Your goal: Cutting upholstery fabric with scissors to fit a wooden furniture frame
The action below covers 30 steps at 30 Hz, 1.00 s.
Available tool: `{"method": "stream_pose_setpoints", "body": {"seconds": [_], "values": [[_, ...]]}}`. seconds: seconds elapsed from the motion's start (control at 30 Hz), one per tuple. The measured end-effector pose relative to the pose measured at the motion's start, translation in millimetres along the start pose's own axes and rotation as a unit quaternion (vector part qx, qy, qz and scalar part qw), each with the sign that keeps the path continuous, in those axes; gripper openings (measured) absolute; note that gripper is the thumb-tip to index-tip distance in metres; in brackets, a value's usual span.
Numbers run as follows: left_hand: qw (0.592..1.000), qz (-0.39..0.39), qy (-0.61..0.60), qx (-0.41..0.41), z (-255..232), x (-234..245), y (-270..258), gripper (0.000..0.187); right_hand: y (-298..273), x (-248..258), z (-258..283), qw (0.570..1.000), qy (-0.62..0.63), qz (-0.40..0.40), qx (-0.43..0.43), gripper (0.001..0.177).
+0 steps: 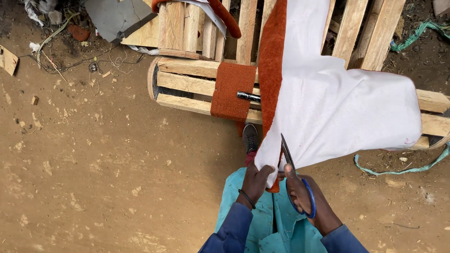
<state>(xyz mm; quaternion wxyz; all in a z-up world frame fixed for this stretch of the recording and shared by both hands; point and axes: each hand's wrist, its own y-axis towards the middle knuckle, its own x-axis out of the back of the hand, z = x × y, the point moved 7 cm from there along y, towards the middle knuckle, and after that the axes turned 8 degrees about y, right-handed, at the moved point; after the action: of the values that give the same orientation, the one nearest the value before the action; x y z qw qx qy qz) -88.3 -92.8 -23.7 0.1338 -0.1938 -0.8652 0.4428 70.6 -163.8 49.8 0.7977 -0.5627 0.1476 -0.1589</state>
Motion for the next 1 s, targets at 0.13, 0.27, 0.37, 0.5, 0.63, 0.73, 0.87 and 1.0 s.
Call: {"method": "stream_pose_setpoints", "body": {"seconds": [0.13, 0.27, 0.37, 0.5, 0.63, 0.73, 0.87, 1.0], "values": [[0.993, 0.017, 0.069, -0.094, 25.2, 2.2, 2.5, 0.027, 5.0, -11.5, 13.8, 0.997, 0.022, 0.066, -0.034, 0.076], [0.998, 0.005, 0.029, -0.056, 5.4, 10.6, -9.0, 0.024, 11.3, -6.2, 12.6, 0.999, -0.029, 0.013, -0.003, 0.074], [0.997, 0.012, 0.035, -0.073, 15.9, 9.8, -11.6, 0.024, 5.4, -8.8, 22.6, 0.999, -0.023, 0.027, 0.018, 0.073], [0.999, 0.006, 0.026, -0.04, 19.7, 12.2, -18.7, 0.03, 2.9, -23.0, 46.1, 0.999, 0.001, 0.032, 0.01, 0.072], [0.997, 0.004, 0.051, -0.055, 15.1, 15.7, -25.5, 0.036, 6.4, -15.6, 32.6, 0.999, 0.007, -0.031, 0.012, 0.073], [0.995, 0.03, 0.047, -0.083, 21.5, 10.2, -26.7, 0.025, 8.9, -17.6, 45.6, 0.999, -0.02, 0.015, 0.04, 0.078], [0.994, -0.018, 0.111, 0.013, 65.7, 17.1, -21.1, 0.053, 22.5, -22.4, 50.6, 0.999, 0.026, 0.027, 0.034, 0.068], [0.997, -0.005, 0.074, 0.009, 51.7, 17.5, -25.7, 0.03, 11.9, -18.0, 53.0, 0.999, 0.026, -0.025, 0.029, 0.07]]}}
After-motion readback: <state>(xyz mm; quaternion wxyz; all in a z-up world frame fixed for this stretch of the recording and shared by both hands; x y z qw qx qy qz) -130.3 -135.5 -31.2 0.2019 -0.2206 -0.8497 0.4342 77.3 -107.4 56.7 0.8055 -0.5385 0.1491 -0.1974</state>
